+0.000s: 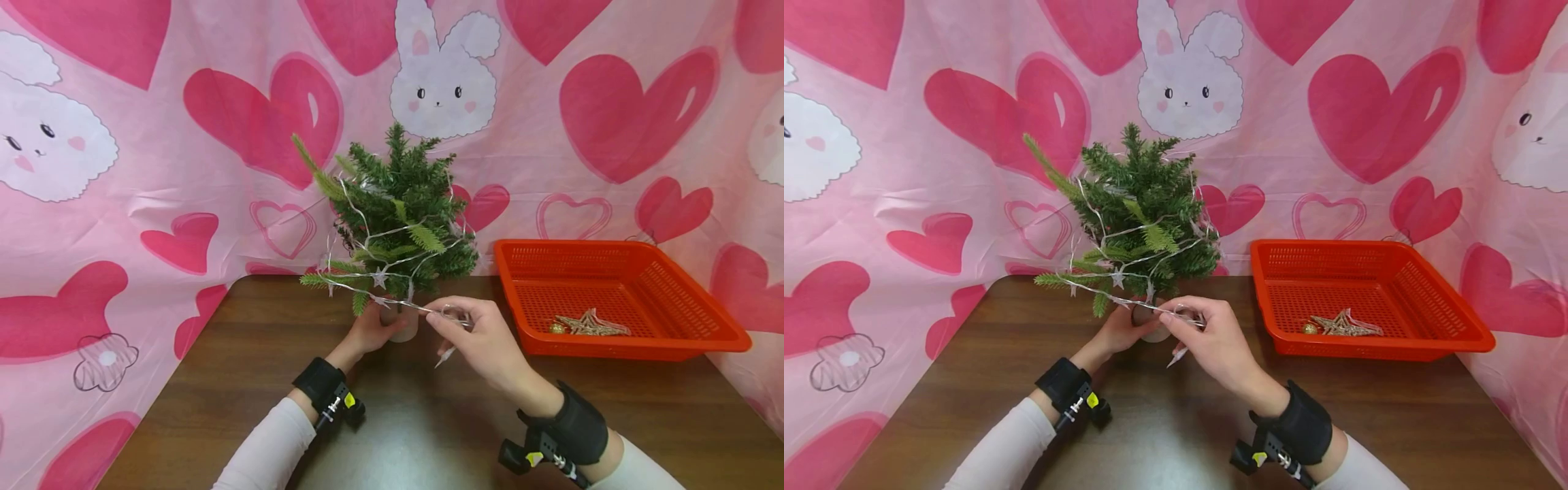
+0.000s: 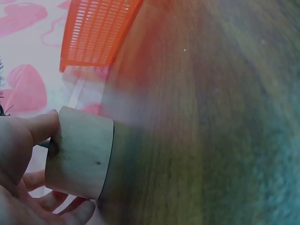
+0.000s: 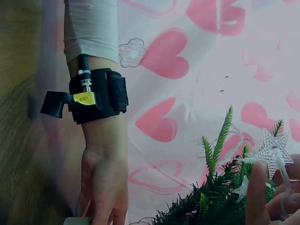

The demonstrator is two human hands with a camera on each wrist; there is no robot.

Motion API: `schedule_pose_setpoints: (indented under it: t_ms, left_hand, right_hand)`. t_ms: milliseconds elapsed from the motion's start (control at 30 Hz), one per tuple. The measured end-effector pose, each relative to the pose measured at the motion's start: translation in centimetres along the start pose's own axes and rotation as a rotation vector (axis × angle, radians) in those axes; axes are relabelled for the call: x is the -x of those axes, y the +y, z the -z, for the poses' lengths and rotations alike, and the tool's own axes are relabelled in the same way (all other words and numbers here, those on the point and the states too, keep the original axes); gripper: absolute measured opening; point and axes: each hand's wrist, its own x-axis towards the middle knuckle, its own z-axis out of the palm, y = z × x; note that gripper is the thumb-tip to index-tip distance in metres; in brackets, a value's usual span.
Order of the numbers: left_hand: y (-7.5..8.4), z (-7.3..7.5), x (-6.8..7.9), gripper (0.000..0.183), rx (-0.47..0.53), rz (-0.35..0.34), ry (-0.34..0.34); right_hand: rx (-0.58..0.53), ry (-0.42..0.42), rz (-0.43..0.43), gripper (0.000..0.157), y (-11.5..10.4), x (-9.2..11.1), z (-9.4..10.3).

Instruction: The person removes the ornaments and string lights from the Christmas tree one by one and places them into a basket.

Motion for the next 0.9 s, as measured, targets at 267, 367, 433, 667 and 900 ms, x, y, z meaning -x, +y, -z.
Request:
schedule_pose_setpoints:
  t_ms: [267, 367, 433, 667, 900]
  left_hand:
    - [2.2, 1.0, 0.5, 0.065, 0.088, -0.021, -0.018]
    - [2.9, 2.1, 0.5, 0.056, 0.216, -0.072, -0.105]
    - [2.5, 2.5, 0.3, 0.051, 0.262, -0.043, -0.162]
    - [0.5, 3.2, -0.2, 0.052, 0.348, 0.155, -0.302]
    - [-1.8, 2.7, -0.7, 0.057, 0.291, 0.121, -0.314]
  right_hand:
    - [-0.116, 0.062, -0.006, 0.021, -0.1, 0.1, 0.5]
    - [-0.184, 0.044, 0.013, 0.019, 0.0, 0.1, 0.7]
    - [-0.232, 0.030, 0.034, 0.017, 0.1, 0.1, 0.8]
    - [-0.343, 0.046, 0.048, 0.010, -0.1, 0.0, 0.8]
    - [-0.603, 0.010, 0.069, 0.018, -0.4, 0.0, 1.0]
